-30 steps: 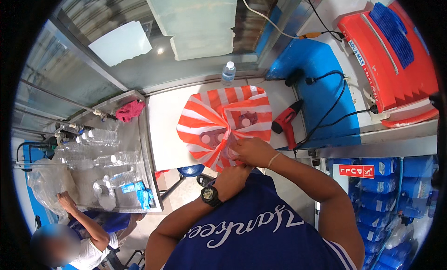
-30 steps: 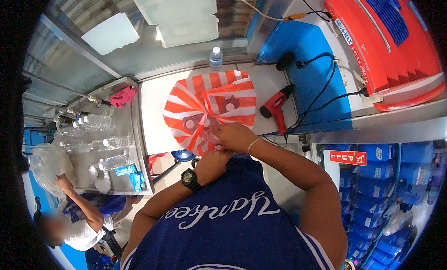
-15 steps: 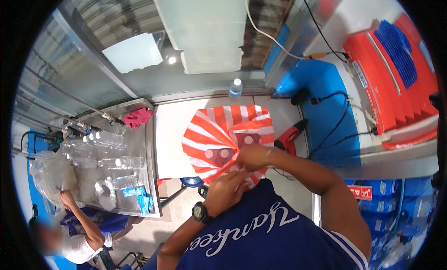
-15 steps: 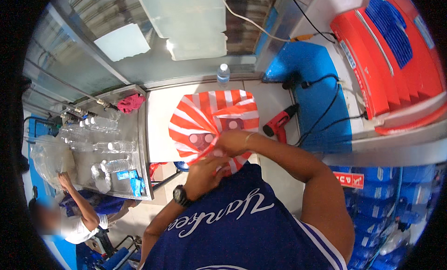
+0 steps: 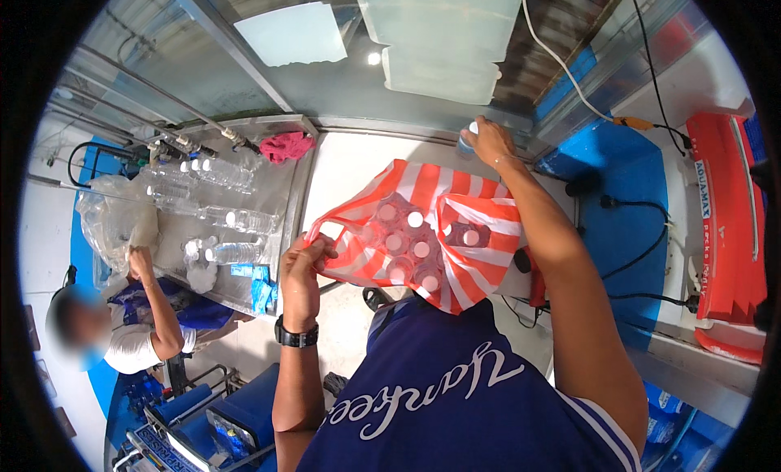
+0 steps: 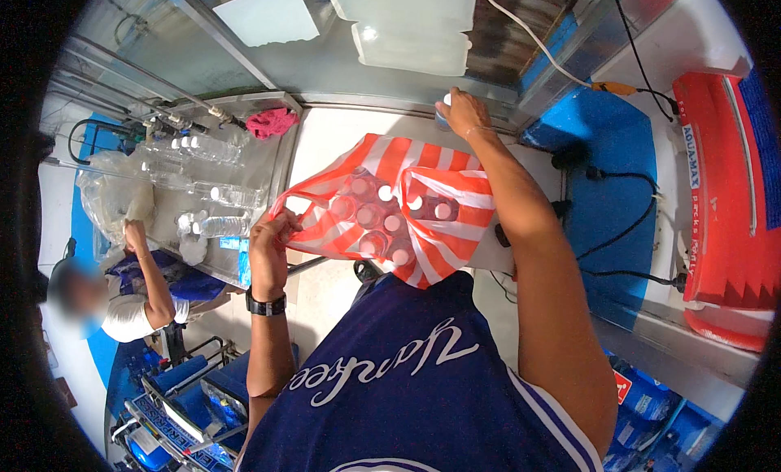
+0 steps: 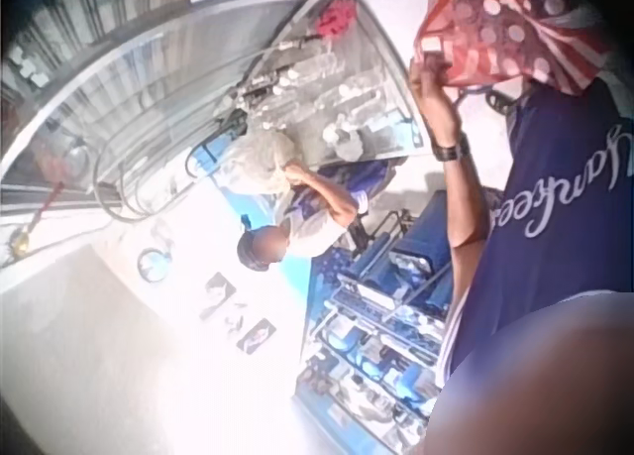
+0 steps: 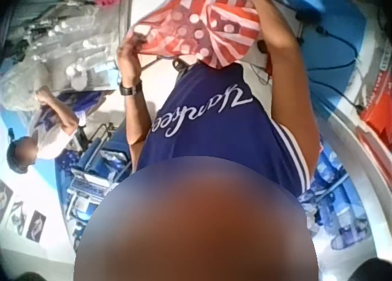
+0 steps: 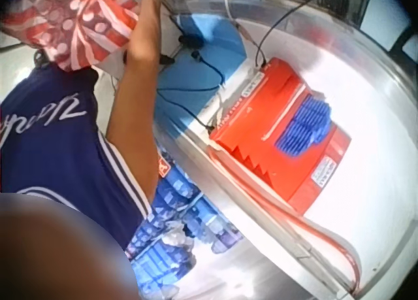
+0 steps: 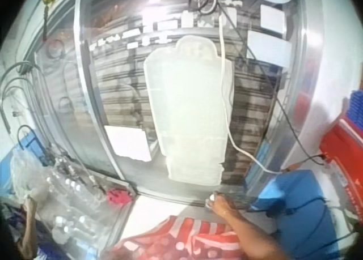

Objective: The person applies blue labels to water bottles, uses a red heat gun to shrink-wrap the labels, and then places the labeled bottles into a red-and-white striped plastic bag. Another person is visible in the background handling empty bottles.

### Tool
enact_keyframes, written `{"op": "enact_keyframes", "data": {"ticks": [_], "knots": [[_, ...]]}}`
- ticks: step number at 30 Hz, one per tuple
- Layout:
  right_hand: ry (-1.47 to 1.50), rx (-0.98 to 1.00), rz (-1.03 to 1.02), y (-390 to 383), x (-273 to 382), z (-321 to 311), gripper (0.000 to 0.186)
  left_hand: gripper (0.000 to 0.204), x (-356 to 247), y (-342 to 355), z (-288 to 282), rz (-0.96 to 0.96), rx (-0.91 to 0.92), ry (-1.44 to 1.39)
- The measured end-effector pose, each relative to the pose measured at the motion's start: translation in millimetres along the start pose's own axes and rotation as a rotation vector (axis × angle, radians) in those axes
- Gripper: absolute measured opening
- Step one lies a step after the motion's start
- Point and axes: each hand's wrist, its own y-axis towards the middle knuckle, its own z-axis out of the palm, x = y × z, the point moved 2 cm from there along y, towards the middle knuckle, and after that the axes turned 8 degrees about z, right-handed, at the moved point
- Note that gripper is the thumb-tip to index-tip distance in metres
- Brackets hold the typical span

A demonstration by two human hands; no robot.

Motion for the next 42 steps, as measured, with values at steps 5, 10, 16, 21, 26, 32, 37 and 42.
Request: {"op": "enact_keyframes", "data": {"ticks": [5,10,16,21,26,32,37,42], "knots": [[0.354,-0.236,-0.244,-83,22,-65,0.042,0.034,-7,-10,9,0.089,0.052,0.141],[0.522,-0.285,-0.479,-200,50,-155,0.042,0.043,-5,-6,22,0.100,0.001,0.047],[0.595,0.049,-0.776,-242,112,-103,0.045,0.043,-7,3,33,0.119,0.060,-0.066],[0.285,0.294,-0.831,-238,148,-20,0.037,0.040,-9,6,39,0.139,0.134,-0.076],[0.201,0.518,-0.682,-224,176,5,0.035,0.037,-10,9,42,0.170,0.159,0.067],[0.172,0.574,-0.856,-216,164,15,0.033,0.036,-12,17,33,0.110,0.187,-0.096],[0.155,0.665,-0.654,-210,155,35,0.029,0.037,-8,18,37,0.095,0.190,-0.144],[-0.097,0.626,-0.514,-215,157,54,0.024,0.037,-6,20,45,0.092,0.253,-0.127]]}}
